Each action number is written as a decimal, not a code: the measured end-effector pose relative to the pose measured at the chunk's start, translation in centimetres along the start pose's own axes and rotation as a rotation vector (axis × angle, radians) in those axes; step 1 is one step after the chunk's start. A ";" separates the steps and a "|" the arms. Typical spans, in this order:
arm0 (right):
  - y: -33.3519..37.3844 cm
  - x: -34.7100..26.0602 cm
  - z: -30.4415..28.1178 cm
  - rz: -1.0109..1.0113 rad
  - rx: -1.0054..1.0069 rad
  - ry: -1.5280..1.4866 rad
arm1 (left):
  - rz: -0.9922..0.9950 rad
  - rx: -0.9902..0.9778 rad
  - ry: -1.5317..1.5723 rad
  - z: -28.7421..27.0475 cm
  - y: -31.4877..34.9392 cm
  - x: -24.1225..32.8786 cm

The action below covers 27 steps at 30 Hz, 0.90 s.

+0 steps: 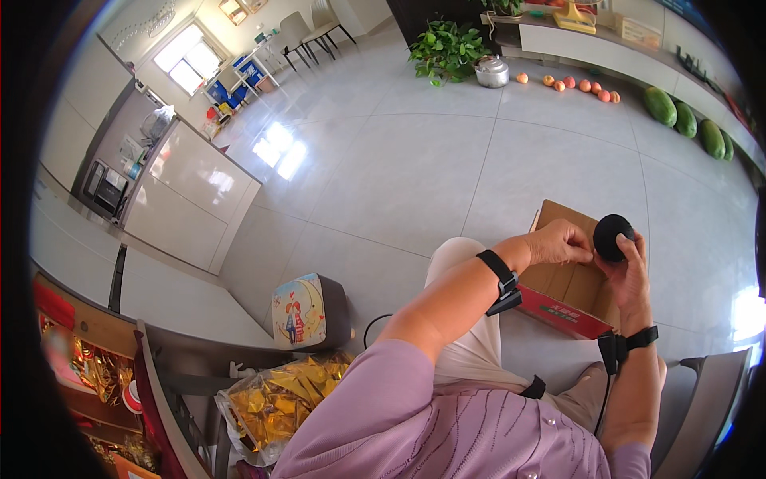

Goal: Winding thread around a black circular object while seated.

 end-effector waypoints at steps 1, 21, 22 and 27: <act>0.1 -0.2 0.1 0.034 0.046 0.125 | 0.026 -0.091 0.050 0.2 0.4 0.4; 2.5 0.1 4.2 0.301 -0.443 0.034 | 0.092 0.202 0.079 -1.6 0.0 -0.3; 2.7 -0.2 4.5 0.308 -0.445 0.034 | 0.068 0.202 0.121 -1.7 -0.1 -0.4; 2.1 -0.7 3.5 0.146 -0.406 -0.216 | -0.016 0.204 0.128 -1.6 -0.5 -1.2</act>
Point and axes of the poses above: each hand's wrist, its own y-axis away from the middle knuckle, its own z-axis out of the palm, x = y × z, the point moved 1 cm from there along -y, towards the middle knuckle, and after that the axes turned 10 degrees about -x, right-handed, at the moved point
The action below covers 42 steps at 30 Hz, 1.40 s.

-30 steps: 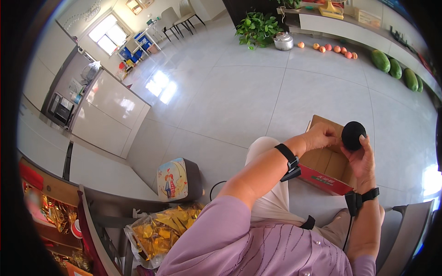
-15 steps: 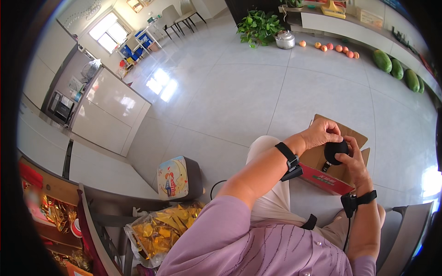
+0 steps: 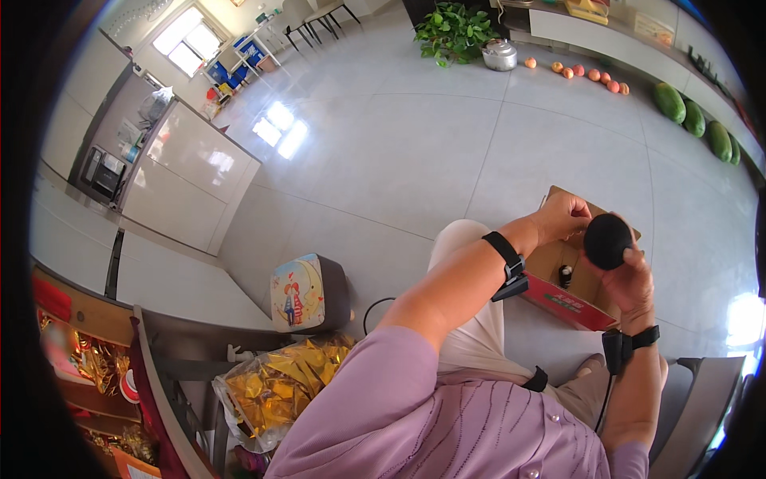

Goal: Winding thread around a black circular object while seated.

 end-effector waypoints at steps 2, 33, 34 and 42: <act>0.2 -0.3 -1.8 -0.058 0.067 -0.014 | -0.039 0.025 -0.073 0.8 0.1 0.4; 0.7 -0.3 -0.7 0.143 0.033 0.112 | -0.036 0.017 -0.003 0.4 0.5 1.3; 0.6 -0.3 -1.2 0.102 0.002 0.046 | -0.051 0.011 -0.016 0.3 0.5 1.2; 0.5 -1.7 -3.5 -0.158 0.280 -0.039 | -0.156 -0.079 -0.172 1.5 1.2 1.5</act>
Point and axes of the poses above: each hand's wrist, its own y-axis away from the middle knuckle, its own z-axis out of the palm, x = y × z, the point moved 1 cm from there along -y, towards the middle knuckle, and after that the axes turned 10 degrees about -x, right-handed, at the moved point
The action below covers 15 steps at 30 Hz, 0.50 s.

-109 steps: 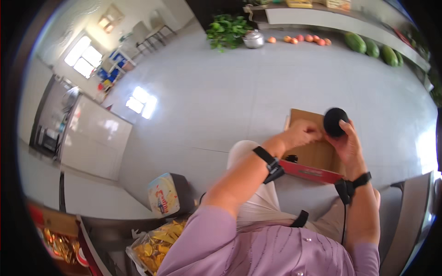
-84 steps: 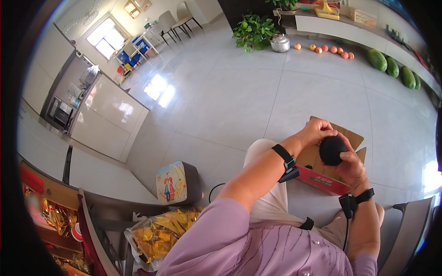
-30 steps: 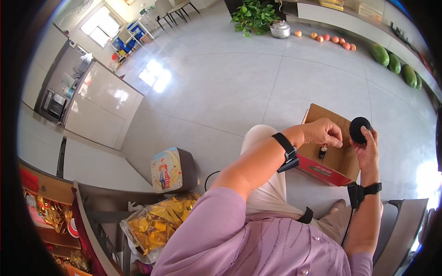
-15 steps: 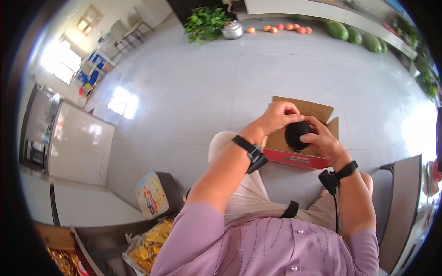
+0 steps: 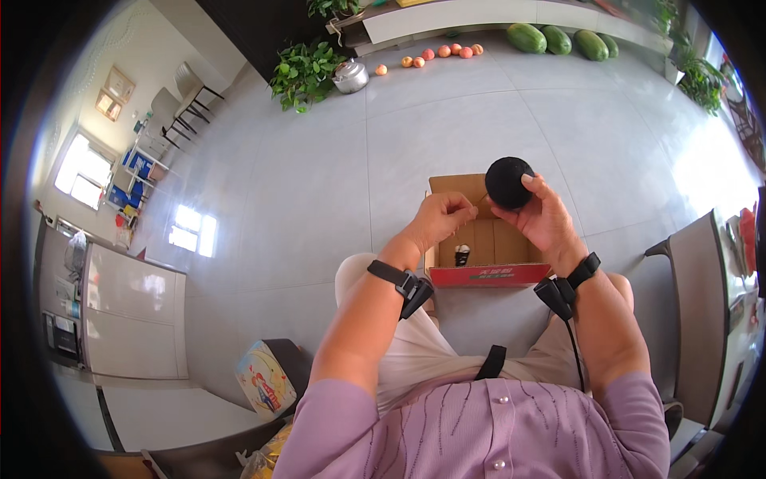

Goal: Winding thread around a black circular object while seated.

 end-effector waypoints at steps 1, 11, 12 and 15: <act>-0.2 0.1 -0.6 -0.009 0.004 -0.004 | 0.022 -0.029 -0.021 0.2 0.1 0.0; -0.5 1.0 -1.3 0.072 0.350 0.458 | 0.112 -0.254 0.167 0.4 1.7 1.0; -0.5 1.3 -1.4 0.061 0.279 0.616 | 0.179 -0.162 0.221 0.2 1.5 0.9; -0.4 3.0 -1.0 -0.026 0.003 1.022 | 0.208 -0.027 0.204 -0.1 1.0 0.6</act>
Point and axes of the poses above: each hand's wrist, its own y-axis away from the middle knuckle, its own z-axis out of the palm, x = y × z, the point moved 1 cm from there along -y, towards the middle knuckle, and after that the axes turned 10 degrees about -x, right-handed, at the moved point
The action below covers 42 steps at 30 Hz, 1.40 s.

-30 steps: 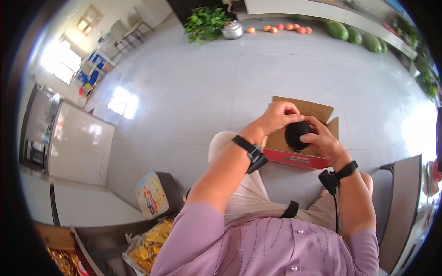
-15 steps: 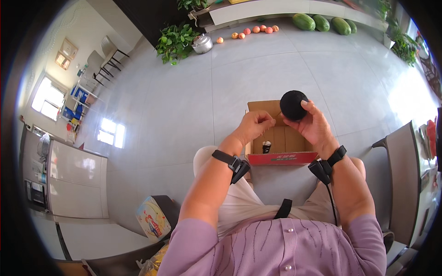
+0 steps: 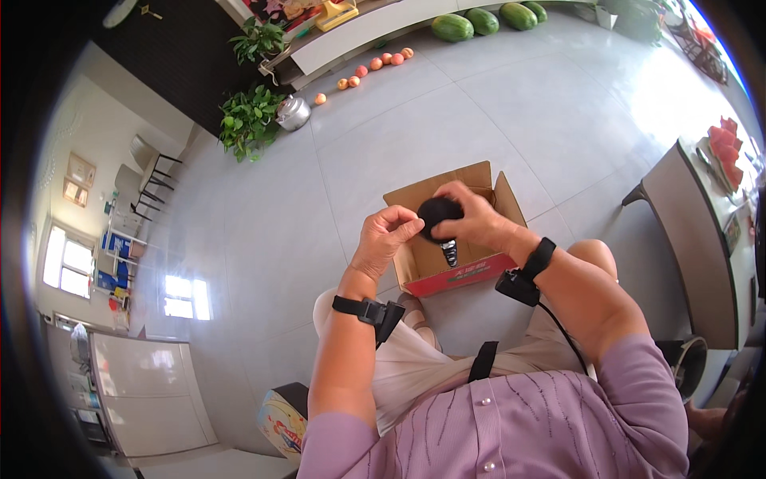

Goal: Winding thread around a black circular object while seated.

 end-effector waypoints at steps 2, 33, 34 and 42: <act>0.4 -0.4 0.6 0.116 -0.159 -0.078 | -0.034 0.048 -0.076 -0.2 0.0 -0.2; 0.0 -2.9 -1.9 -0.128 -0.258 -1.230 | -0.073 0.088 -0.025 -1.3 -1.2 -1.1; 0.1 -2.9 -2.1 -0.126 -0.228 -1.193 | -0.076 0.085 -0.032 -1.2 -1.2 -1.1; -0.4 -2.3 -2.1 -0.155 0.153 -0.952 | -0.118 0.045 -0.047 -0.4 -1.3 -1.3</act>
Point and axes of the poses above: each hand's wrist, its own y-axis away from the middle knuckle, its own z-axis out of the palm, x = y × z, the point moved 1 cm from there along -y, towards the middle knuckle, and after that the axes turned 10 degrees about -x, right-handed, at the moved point
